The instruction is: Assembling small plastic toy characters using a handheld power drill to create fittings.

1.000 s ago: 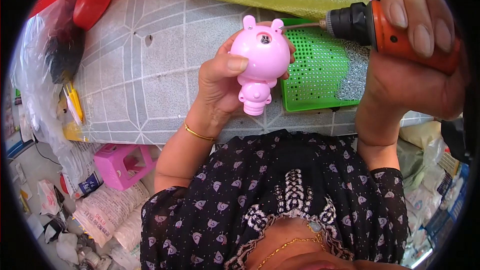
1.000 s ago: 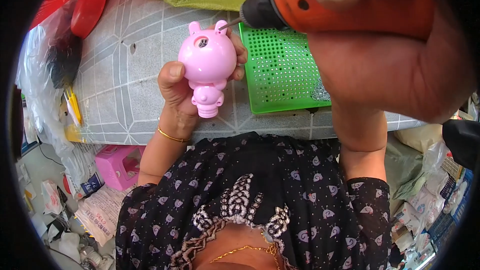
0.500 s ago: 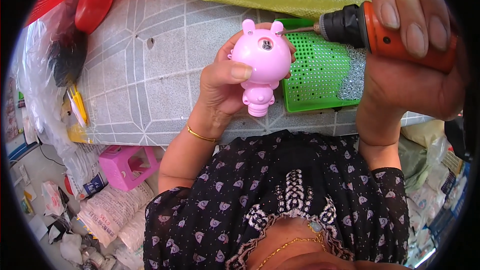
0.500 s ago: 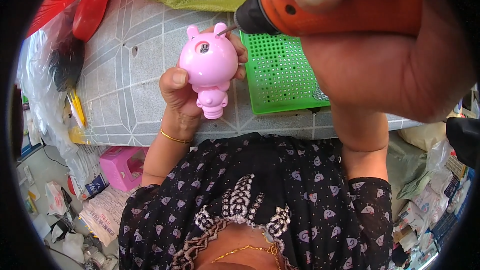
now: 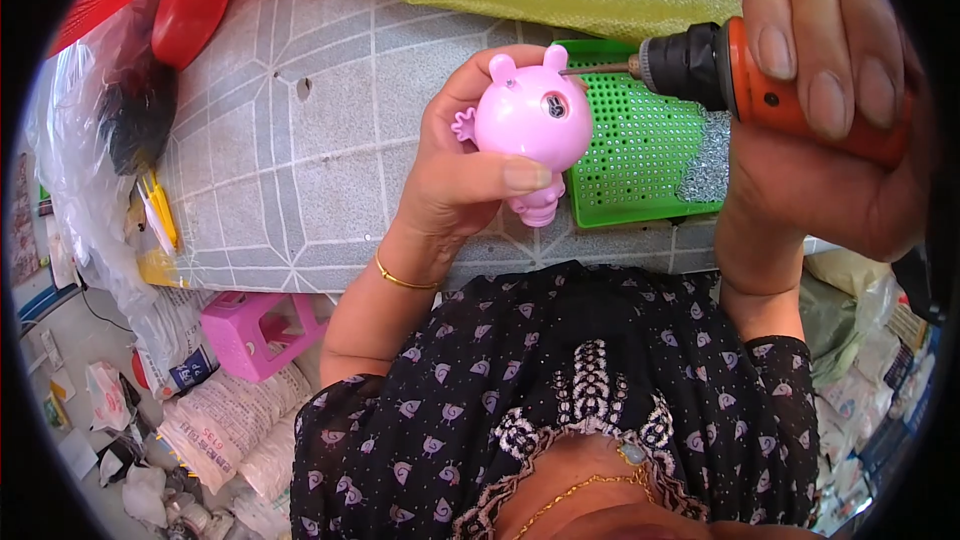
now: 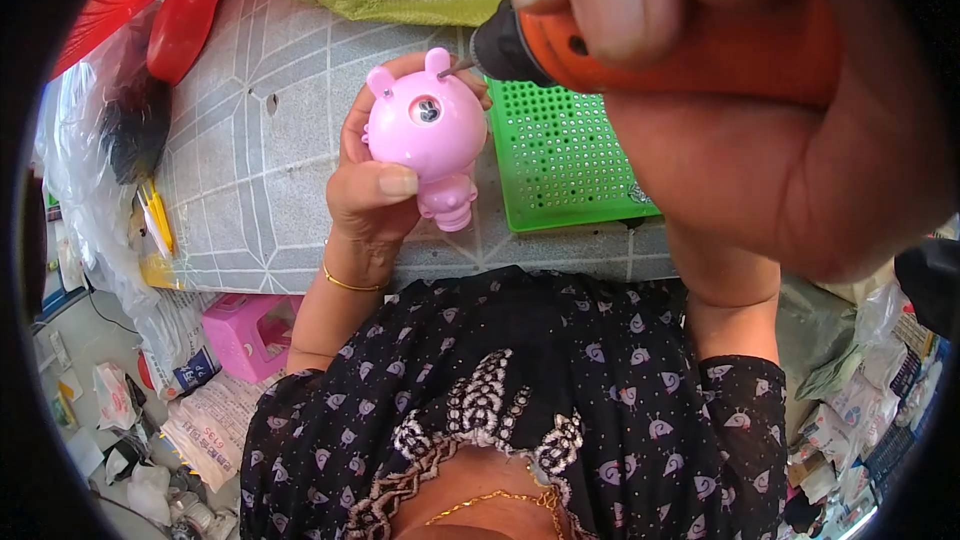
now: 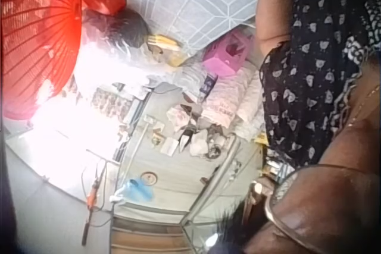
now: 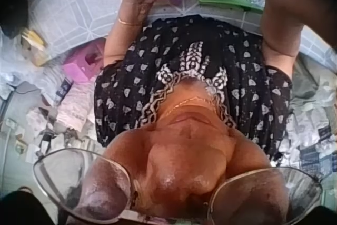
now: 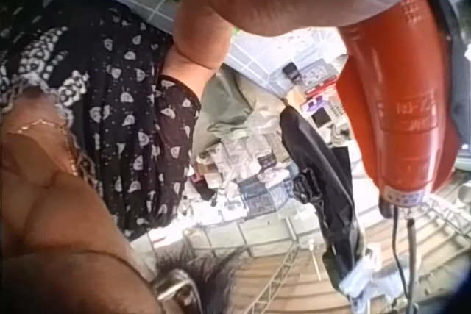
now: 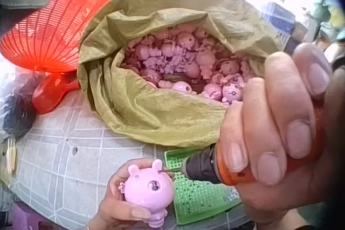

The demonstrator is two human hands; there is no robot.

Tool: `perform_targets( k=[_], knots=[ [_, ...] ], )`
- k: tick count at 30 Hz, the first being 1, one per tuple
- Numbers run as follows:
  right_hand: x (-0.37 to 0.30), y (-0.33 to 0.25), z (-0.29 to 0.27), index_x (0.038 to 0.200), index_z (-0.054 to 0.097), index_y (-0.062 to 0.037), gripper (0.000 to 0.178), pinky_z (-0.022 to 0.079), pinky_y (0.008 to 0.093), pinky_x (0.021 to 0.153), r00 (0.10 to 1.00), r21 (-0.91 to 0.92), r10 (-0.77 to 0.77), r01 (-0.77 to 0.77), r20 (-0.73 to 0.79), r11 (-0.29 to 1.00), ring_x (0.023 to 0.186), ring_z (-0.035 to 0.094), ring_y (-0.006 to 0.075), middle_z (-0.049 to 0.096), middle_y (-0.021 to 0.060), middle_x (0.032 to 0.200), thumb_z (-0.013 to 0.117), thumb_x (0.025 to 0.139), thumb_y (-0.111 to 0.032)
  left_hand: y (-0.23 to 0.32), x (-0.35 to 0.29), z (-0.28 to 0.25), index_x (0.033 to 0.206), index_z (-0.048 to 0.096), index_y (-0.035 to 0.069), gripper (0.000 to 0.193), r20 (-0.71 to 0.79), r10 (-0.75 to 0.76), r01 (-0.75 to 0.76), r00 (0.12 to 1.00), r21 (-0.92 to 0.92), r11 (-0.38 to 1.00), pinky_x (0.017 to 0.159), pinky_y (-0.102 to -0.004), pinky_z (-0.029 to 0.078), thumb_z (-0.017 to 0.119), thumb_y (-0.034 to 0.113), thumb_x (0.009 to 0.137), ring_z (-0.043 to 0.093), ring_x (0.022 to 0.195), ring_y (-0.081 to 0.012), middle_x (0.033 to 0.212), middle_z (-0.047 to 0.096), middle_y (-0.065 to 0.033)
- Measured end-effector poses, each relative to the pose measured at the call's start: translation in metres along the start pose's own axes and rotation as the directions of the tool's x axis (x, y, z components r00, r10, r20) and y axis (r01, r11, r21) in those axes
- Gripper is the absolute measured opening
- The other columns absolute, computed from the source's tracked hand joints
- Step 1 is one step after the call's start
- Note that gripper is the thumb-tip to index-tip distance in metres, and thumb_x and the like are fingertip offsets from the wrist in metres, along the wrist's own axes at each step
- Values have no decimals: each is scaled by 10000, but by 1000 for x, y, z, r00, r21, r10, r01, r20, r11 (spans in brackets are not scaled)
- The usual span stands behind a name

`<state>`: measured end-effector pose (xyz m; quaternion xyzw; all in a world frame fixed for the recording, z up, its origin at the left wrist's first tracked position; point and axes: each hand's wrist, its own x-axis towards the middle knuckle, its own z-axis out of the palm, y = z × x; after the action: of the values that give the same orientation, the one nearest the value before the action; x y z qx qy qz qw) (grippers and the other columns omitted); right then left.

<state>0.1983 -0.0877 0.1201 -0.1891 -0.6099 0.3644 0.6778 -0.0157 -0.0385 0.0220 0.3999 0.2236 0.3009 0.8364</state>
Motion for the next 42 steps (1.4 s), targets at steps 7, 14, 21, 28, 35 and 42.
perform_targets(
  k=[7,14,21,28,35,42],
  knots=[
    [0,0,12,809,505,-163,168,416,280,718,999,-50,-27,26,-26,998,679,504,62,505,-59,808,474,961,-226,1,-2,5,1339,472,-22,867,-67,113,-111,991,35,993,920,-402,538,795,160,555,644,1041,-296,1180,624,-221],
    [-2,3,16,852,519,-160,161,416,283,717,998,-29,-22,20,-63,999,671,497,66,499,-54,802,457,988,-220,-2,-5,3,1325,474,-14,836,-78,181,-176,980,60,983,808,-378,572,787,127,562,657,973,-291,1182,616,-214],
    [-4,2,16,914,555,-148,152,415,294,725,996,27,6,-3,-87,1000,676,491,72,494,-50,804,462,1006,-224,0,-5,2,1291,493,-21,752,-53,174,-172,983,28,985,605,-333,580,767,56,594,672,827,-258,1164,626,-207],
    [7,-2,39,906,485,-104,184,544,256,528,931,-224,-100,20,-352,974,533,561,91,533,-5,702,484,1002,-260,3,8,-7,1204,549,17,559,-209,273,-279,939,1,960,809,-337,600,774,-36,694,670,915,-223,1110,629,-130],
    [-21,23,46,889,410,-96,173,433,286,520,749,-103,210,-347,-629,932,485,446,140,451,35,668,582,904,-78,0,14,-39,1294,499,-1,534,-194,140,-196,971,-311,930,772,-404,590,682,313,903,641,974,-336,1152,589,-245],
    [-39,93,11,895,399,-99,208,446,292,532,950,823,-179,311,-256,476,489,458,155,457,51,666,606,878,-79,-2,21,-48,1336,458,16,630,-5,59,-50,998,-615,787,825,-418,513,693,409,903,540,1079,-403,1231,520,-341]
  ],
)
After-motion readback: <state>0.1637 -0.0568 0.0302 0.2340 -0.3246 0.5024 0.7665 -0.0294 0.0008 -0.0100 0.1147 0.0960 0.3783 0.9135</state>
